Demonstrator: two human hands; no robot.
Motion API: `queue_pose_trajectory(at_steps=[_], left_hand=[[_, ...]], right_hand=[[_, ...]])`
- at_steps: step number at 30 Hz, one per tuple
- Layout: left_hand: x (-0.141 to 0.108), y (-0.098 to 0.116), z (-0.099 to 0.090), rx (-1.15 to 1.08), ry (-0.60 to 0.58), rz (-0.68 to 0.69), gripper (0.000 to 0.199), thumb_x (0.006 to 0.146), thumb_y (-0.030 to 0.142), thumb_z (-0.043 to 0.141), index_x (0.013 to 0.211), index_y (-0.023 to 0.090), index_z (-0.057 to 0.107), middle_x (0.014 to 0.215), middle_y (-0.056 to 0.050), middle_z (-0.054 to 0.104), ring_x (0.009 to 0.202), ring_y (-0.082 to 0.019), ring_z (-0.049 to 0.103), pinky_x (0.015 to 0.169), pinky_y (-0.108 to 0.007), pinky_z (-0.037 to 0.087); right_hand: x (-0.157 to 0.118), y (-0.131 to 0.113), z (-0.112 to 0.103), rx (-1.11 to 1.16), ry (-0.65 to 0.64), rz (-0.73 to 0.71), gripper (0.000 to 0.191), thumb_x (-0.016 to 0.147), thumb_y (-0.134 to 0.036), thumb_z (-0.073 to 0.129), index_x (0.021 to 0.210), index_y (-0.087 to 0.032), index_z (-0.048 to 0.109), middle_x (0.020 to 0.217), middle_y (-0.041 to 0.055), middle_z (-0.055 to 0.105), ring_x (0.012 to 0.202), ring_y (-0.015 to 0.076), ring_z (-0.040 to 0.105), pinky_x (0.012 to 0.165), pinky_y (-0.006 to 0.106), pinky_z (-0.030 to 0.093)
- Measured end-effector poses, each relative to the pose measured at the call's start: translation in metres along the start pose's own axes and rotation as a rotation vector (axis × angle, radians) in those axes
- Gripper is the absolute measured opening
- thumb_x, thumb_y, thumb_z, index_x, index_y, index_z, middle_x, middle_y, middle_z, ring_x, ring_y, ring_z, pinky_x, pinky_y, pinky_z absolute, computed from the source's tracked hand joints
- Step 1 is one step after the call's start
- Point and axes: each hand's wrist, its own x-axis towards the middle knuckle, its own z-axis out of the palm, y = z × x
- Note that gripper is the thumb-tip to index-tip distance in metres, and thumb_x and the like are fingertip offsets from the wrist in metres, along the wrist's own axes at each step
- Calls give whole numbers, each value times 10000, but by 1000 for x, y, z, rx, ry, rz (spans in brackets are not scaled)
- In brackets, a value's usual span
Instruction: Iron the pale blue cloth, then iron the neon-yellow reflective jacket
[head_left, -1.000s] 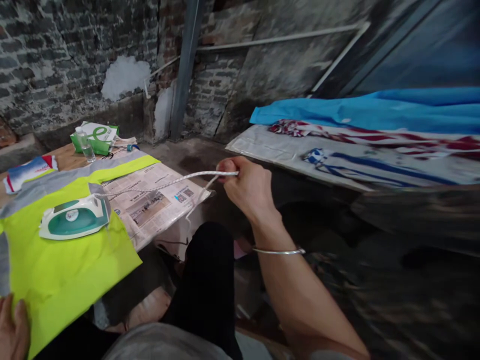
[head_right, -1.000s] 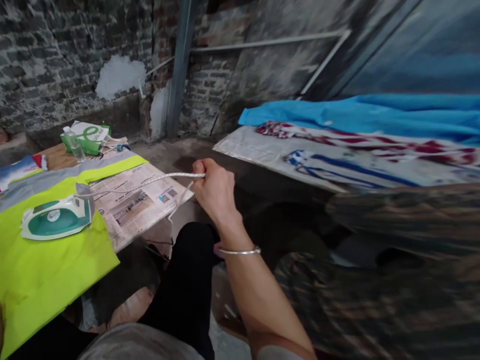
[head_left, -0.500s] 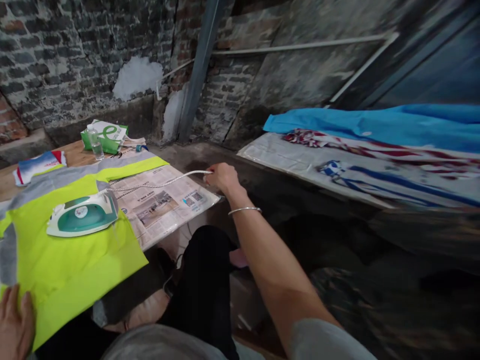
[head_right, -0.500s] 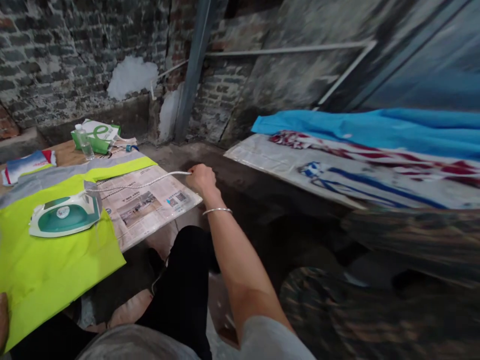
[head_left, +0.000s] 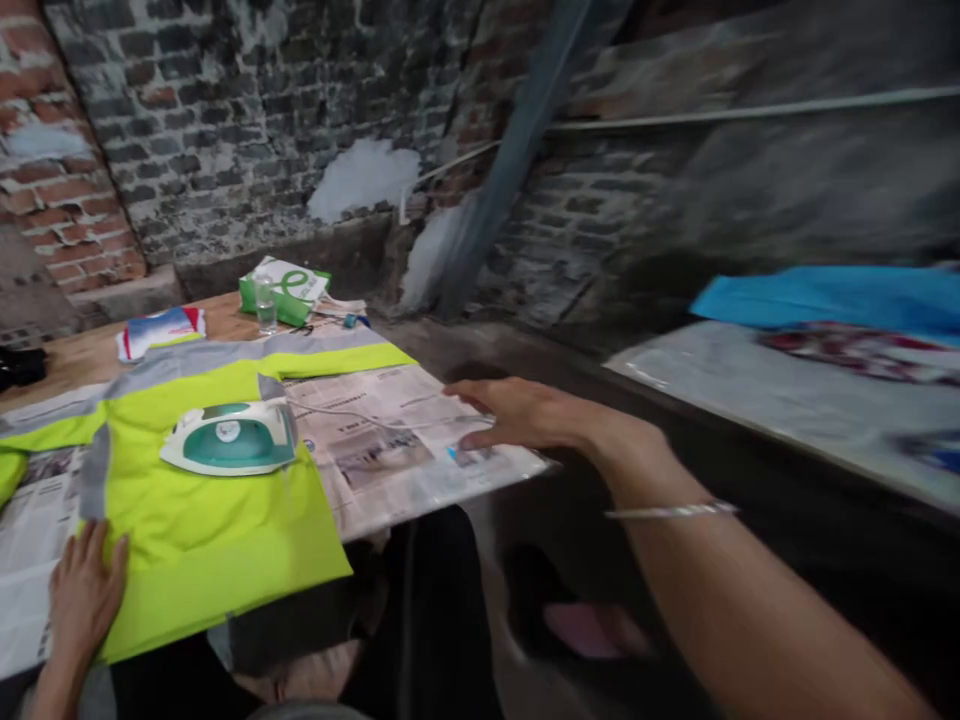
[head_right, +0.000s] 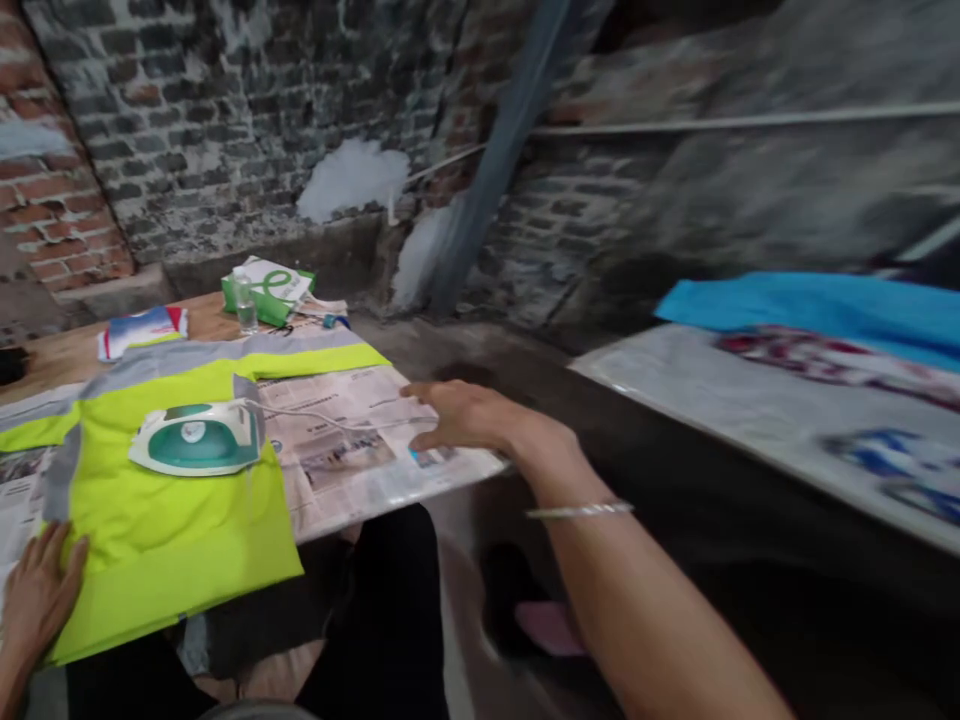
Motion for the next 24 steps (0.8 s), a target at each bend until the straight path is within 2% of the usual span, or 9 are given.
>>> queue_pose_trajectory(at_steps=[2,4,6,9,11,14,17,20,24], left_hand=[[-2,0,5,17,17,-14,627,985,462,305,1441,88,519,1581,-161,428,1482,-361,344,1190,-536,312],[-6,-2,10,31,35,-21,589,988,444,355,1443,112,527,1581,-145,435,1489,-346,336,1194,-512,312],[-10,-4,16,40,56,-16,570,983,430,401,1445,122,530,1576,-139,443,1489,-342,341,1193,-498,317],[-16,-9,24,54,91,24,576,970,426,449,1465,138,515,1574,-139,446,1482,-354,352,1178,-512,334],[-19,-12,28,66,110,46,592,955,441,487,1476,161,506,1580,-131,438,1481,-362,352,1173,-523,337],[-22,-15,29,69,84,67,597,943,441,514,1478,176,511,1592,-114,421,1491,-366,335,1177,-513,334],[-23,-19,27,58,33,67,566,943,394,511,1479,211,512,1596,-93,419,1496,-362,325,1184,-528,315],[-22,-20,25,64,57,64,519,915,342,544,1414,204,584,1559,-130,467,1482,-383,346,1174,-607,288],[-10,-10,31,11,213,250,431,949,294,479,1323,161,646,1515,-154,519,1458,-326,411,1184,-555,322]], right_hand=[[-5,-46,6,160,-96,-315,473,810,-341,759,1260,-215,685,1164,110,721,1027,258,687,871,351,548],[-10,-105,19,192,-42,-527,428,922,-379,641,1319,-218,639,1282,112,673,1137,262,645,967,401,525],[-9,-167,40,94,27,-682,450,920,-353,661,1337,-191,619,1359,138,624,1267,293,561,1083,455,444],[8,-246,77,-111,32,-705,607,867,-359,751,1402,-150,556,1441,186,549,1360,342,467,1129,491,377],[29,-279,99,-210,-72,-618,595,878,-386,744,1376,-115,565,1345,211,616,1281,347,543,1070,464,426],[58,-298,123,-286,-233,-524,483,927,-465,676,1246,-104,643,1173,203,701,1140,328,643,938,378,488],[68,-295,132,-329,-240,-532,469,922,-538,662,1159,-133,685,1097,191,726,1093,332,670,849,337,491],[51,-287,132,-346,-298,-649,426,879,-554,715,1073,-176,710,997,154,750,1003,331,703,783,324,486],[24,-282,137,-320,-372,-813,435,853,-580,739,1070,-204,708,983,120,759,970,320,715,766,311,490]])
